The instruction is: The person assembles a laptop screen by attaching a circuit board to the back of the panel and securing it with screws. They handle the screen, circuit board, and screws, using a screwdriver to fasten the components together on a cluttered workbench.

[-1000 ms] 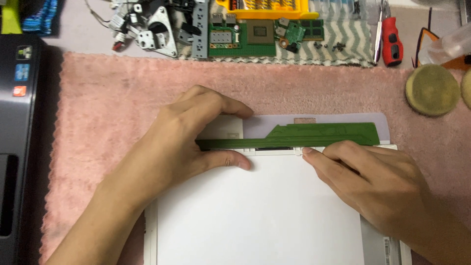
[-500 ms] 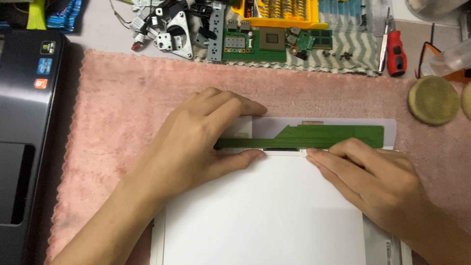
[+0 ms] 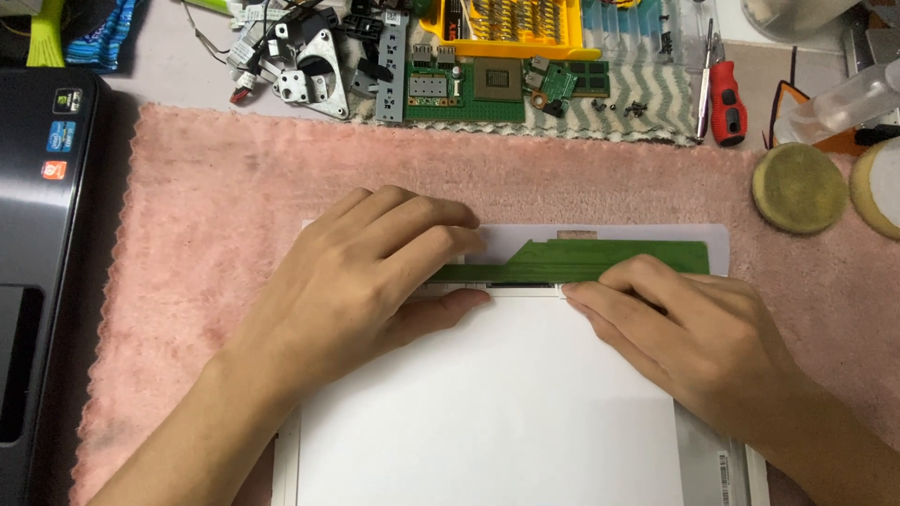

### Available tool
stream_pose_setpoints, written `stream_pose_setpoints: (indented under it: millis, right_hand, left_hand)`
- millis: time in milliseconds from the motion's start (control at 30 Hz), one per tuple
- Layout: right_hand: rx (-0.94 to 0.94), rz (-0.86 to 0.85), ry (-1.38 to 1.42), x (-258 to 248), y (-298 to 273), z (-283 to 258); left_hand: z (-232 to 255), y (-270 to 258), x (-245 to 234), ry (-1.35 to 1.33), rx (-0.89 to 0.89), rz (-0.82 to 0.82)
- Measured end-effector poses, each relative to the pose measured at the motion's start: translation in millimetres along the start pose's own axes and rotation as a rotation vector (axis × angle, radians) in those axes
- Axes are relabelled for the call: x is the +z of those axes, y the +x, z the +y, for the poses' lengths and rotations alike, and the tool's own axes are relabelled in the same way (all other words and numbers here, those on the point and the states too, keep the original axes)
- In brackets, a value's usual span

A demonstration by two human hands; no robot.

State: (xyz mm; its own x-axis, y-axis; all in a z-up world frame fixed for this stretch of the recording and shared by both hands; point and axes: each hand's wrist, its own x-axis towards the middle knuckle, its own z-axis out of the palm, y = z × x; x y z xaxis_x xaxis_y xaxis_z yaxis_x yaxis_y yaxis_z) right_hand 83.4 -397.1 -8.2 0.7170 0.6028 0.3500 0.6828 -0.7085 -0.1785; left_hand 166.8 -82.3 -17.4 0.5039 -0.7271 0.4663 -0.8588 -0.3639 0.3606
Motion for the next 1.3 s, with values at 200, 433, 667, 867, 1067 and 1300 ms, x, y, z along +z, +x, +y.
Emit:
stream_pose_setpoints:
  millis: [200, 433, 667, 867, 1067, 1300]
  right_hand:
    - [-0.044, -0.034, -0.06, -1.7, 1.1, -3.0]
    - [-0.03, 0.05, -0.011, 5.3, -3.9, -1.9]
    - [-0.074, -0.033, -0.054, 7.0, -8.6, 1.7]
    - [-0.063, -0.073, -0.024, 5.7, -10.8, 7.1]
    - [0.135, -0.007, 0.08, -28.1, -45.8, 14.7]
    - [0.748, 0.136, 0.111, -57.5, -84.5, 37.6]
  left_hand:
    - [2.2, 5.2, -1.3, -0.085, 0.157, 0.046]
    - [3.7, 4.0, -6.0, -0.119, 0.14, -0.064]
    - [12.0, 6.1, -8.4, -0.075, 0.122, -0.065]
    - [14.8, 2.6, -9.5, -0.037, 0.117, -0.058]
    - [24.4, -40.9, -37.8, 0.008, -0.089, 0.082]
    - [21.9, -121.4, -37.4, 0.093, -0.7, 0.251]
